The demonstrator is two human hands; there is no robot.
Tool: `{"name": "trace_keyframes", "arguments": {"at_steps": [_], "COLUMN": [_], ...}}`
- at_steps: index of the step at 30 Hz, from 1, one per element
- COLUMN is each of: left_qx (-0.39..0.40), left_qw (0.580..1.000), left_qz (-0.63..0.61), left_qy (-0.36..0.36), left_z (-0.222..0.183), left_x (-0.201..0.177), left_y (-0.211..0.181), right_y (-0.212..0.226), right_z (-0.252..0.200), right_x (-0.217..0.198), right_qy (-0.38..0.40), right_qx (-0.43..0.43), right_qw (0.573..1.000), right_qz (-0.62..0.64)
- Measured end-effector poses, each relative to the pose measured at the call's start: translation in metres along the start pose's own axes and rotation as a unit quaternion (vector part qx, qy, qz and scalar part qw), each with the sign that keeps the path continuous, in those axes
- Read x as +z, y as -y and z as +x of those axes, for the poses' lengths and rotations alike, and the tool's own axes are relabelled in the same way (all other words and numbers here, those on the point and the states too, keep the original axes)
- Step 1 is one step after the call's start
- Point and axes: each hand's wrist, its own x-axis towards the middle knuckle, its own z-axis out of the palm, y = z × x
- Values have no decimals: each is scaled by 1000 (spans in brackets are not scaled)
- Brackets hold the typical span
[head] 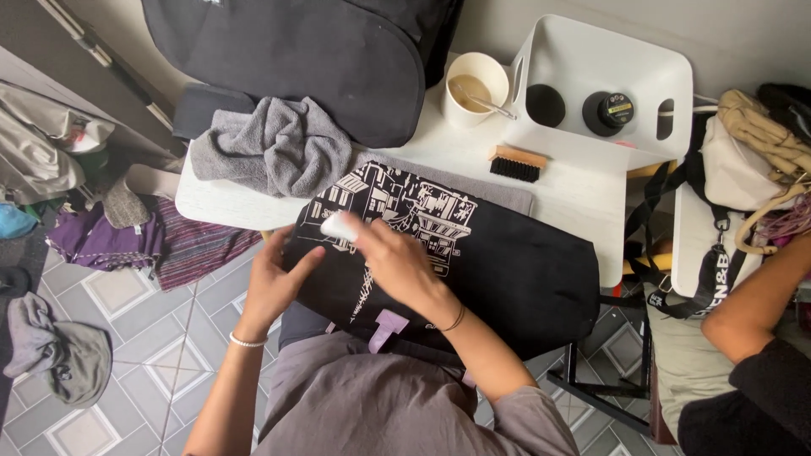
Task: Cleaning a black tote bag by scrubbing it with a cleaning block and then brushing it.
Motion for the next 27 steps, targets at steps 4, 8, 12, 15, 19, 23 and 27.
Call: {"name": "trace_keyframes", "arguments": {"at_steps": [4,8,12,15,19,23,27], "left_qx": [44,69,77,81,87,81,-46], "left_qw": [991,990,992,991,991,991,986], "left_qz": [122,119,96,92,92,92,154], "left_qy": [-15,-33,-41,-53,-49,-48,42], "left_z": [2,12,14,12,16,10,-5], "left_x": [2,4,6,6,6,5,3], "left_y": [-15,5,11,10,15,20,-12], "right_y": [-47,-33,-61,-72,-54,-67,-51], "right_z": [-20,-43,-65,-66,-70,-73,-68], "right_x": [-24,-35,-26,-39,-38,-43,-44], "right_qy": [-42,21,-19,-33,57,-14,23], "right_qx": [142,75,64,65,33,72,76], "right_qw": [988,996,995,992,997,994,997], "right_qz": [45,38,-80,-100,29,-86,-1]}}
